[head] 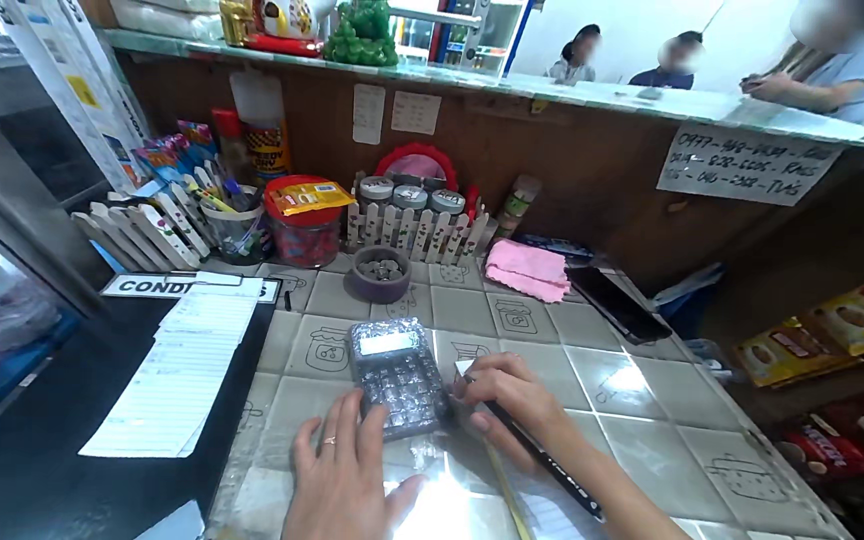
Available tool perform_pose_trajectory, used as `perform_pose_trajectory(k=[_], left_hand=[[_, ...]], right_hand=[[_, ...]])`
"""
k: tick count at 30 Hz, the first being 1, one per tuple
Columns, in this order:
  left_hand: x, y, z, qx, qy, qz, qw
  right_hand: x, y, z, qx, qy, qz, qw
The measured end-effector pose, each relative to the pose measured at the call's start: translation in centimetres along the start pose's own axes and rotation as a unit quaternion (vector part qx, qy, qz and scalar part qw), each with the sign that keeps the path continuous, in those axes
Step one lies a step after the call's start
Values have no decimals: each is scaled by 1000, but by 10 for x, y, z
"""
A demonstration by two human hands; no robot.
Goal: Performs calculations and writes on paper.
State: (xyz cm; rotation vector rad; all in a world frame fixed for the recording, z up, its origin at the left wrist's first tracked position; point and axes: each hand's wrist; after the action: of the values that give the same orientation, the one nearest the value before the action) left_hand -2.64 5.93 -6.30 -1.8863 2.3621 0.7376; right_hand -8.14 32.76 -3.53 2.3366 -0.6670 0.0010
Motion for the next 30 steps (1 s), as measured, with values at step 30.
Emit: perform_pose_trajectory(k=[30], left_hand=[[2, 1, 0, 8, 7, -16, 1000]], right_hand=[[-33, -14, -41, -232, 12, 207, 950]])
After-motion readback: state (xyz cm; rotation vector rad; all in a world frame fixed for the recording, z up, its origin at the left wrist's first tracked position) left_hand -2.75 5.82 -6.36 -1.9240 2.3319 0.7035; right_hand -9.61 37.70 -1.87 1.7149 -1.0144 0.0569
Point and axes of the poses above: each hand's wrist, its own y-axis towards the middle knuckle, its own z-axis out of the palm, x = y × z, and after that the axes turned 10 degrees about -z, right-handed
